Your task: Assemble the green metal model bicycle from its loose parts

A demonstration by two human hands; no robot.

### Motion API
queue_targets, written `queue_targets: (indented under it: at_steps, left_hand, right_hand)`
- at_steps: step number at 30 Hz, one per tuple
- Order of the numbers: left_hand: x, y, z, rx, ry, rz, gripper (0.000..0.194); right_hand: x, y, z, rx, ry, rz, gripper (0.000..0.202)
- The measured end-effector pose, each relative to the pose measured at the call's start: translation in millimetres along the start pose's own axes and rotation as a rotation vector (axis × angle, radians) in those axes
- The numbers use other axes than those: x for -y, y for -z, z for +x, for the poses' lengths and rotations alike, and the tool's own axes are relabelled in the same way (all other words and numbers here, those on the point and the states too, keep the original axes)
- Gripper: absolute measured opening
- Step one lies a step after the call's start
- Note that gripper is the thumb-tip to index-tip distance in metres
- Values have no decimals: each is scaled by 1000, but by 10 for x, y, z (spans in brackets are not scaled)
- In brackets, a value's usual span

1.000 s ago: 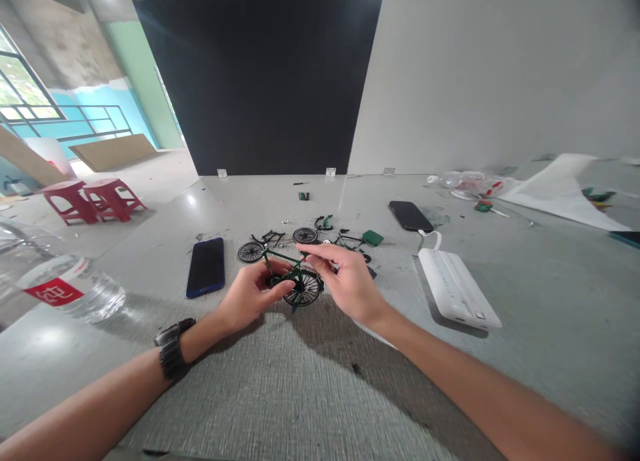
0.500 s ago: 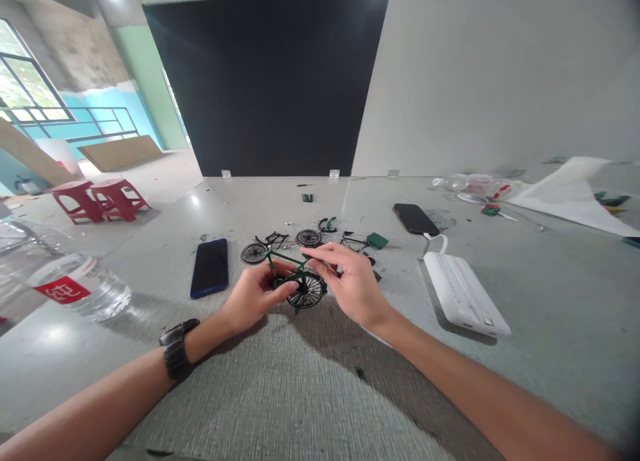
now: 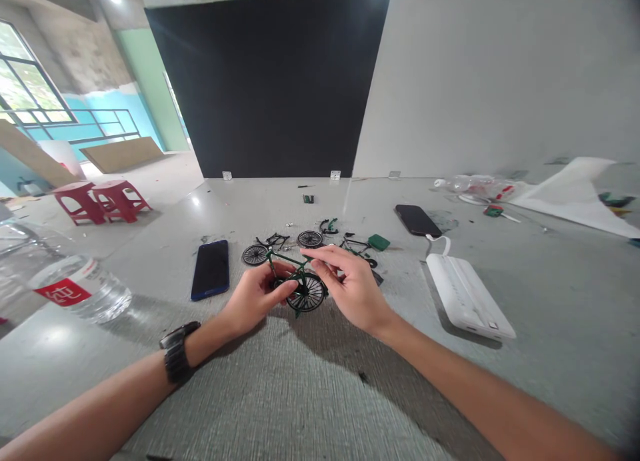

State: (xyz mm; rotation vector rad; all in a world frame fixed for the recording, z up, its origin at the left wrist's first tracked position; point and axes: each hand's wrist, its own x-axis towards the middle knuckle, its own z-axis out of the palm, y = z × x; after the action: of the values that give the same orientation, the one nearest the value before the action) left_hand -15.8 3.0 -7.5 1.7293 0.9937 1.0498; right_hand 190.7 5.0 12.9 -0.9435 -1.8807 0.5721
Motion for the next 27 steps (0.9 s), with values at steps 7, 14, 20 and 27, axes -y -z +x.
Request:
queue_targets:
  at_steps: [7, 14, 20, 27]
  left_hand:
    - [12, -5, -3, -27, -9, 5, 32]
    - [9, -18, 5, -27, -13, -9, 30]
    - [74, -19, 12, -18, 15, -25, 32]
    - [142, -4, 12, -15, -4, -20, 32]
  right_hand:
    - [-8, -5, -6, -52, -69, -19, 24]
    - [-48, -11, -18, -51, -99, -32, 22]
    - [-56, -3, 0, -49, -92, -27, 19]
    - [-50, 0, -6, -31, -46, -73, 20]
